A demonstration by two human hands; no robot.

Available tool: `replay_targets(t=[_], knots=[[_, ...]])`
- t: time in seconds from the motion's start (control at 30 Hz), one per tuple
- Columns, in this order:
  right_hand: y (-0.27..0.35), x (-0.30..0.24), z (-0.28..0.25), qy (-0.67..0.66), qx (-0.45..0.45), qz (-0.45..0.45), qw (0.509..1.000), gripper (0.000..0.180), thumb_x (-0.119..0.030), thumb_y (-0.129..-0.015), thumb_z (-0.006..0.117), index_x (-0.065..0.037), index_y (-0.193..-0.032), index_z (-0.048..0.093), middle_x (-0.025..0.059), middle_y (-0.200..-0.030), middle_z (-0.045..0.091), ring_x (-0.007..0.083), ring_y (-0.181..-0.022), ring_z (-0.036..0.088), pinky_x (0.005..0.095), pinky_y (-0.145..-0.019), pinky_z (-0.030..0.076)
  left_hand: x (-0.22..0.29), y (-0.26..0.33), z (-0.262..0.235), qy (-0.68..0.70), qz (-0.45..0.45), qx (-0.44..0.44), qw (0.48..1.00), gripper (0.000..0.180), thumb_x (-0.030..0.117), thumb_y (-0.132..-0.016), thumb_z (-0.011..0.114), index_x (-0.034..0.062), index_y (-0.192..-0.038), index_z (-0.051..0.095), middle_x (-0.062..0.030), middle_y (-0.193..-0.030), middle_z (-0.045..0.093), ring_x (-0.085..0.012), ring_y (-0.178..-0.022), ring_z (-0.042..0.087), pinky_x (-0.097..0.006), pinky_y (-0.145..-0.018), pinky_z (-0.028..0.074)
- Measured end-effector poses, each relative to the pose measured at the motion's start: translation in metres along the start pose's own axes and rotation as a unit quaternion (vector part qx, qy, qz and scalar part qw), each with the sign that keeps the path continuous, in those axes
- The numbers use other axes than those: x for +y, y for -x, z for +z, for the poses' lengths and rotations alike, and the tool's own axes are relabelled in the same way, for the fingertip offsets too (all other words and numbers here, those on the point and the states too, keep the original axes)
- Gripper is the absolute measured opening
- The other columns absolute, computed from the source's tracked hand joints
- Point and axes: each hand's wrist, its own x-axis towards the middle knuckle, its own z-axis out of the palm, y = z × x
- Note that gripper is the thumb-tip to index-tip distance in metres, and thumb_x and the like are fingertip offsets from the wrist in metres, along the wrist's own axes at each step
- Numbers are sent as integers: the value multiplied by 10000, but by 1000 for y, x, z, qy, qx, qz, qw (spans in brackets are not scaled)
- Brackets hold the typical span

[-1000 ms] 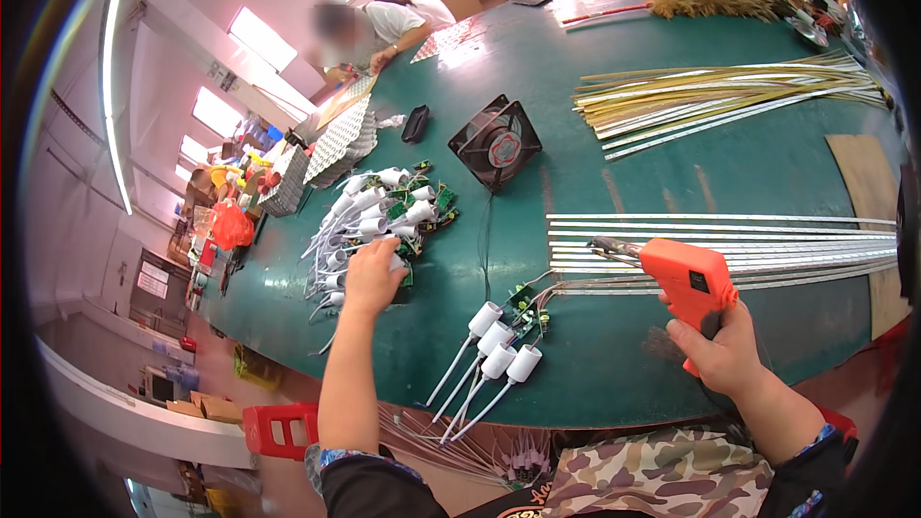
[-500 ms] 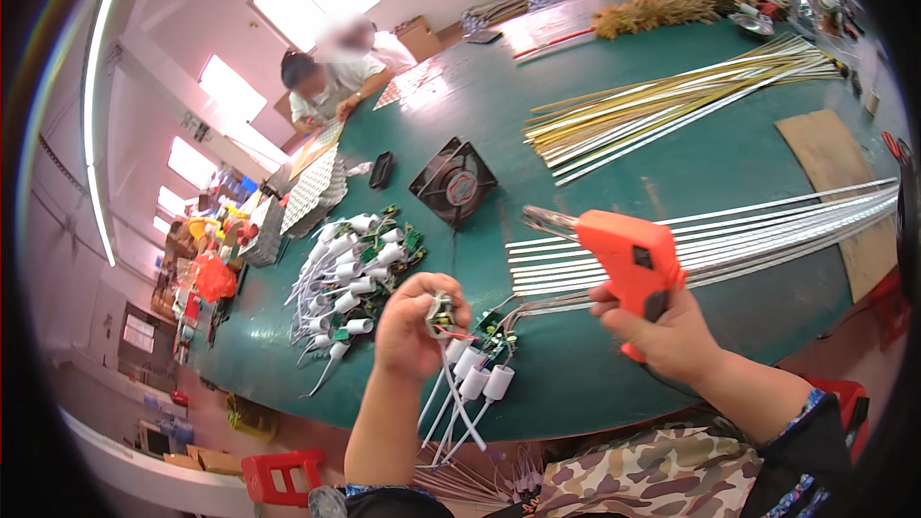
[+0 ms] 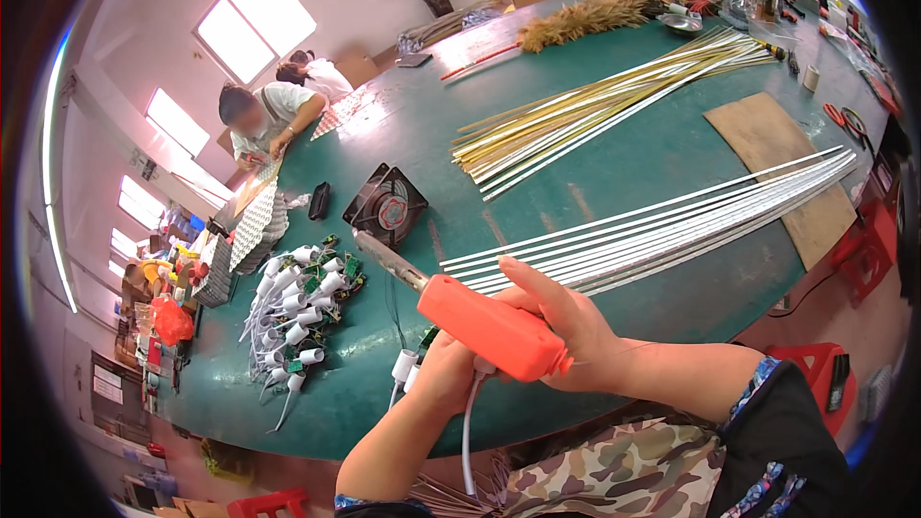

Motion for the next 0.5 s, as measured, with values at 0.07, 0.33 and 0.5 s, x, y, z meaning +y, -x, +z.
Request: replay_targets(t=[0.07, 0.33, 0.5], knots=[[2, 1, -2, -20, -6, 62, 998, 911, -56, -757, 781, -105, -1522, 289, 152, -1150, 667, 375, -1011, 645, 433, -869, 523, 3, 4, 3, -8, -7, 7, 1000, 307, 211, -975, 585, 11, -1208, 593, -81, -1094, 651, -173, -954, 641, -336, -816, 529], [5, -4, 9, -114, 44, 268, 956, 562, -206, -887, 714, -76, -1368, 454, 166, -1037, 678, 346, -923, 689, 415, -797, 541, -7, 10, 3, -87, 155, 33, 983, 484, -32, -881, 679, 34, -1306, 456, -114, -1215, 580, -186, -1084, 619, -349, -941, 524], [0, -9, -1, -171, 67, 360, 915, 358, -220, -895, 717, -42, -1168, 569, 51, -963, 672, 126, -829, 642, 321, -735, 534, -2, 12, 7, -110, 147, 24, 983, 528, -46, -876, 686, 30, -1336, 439, -118, -1172, 593, -177, -1034, 638, -333, -915, 538]])
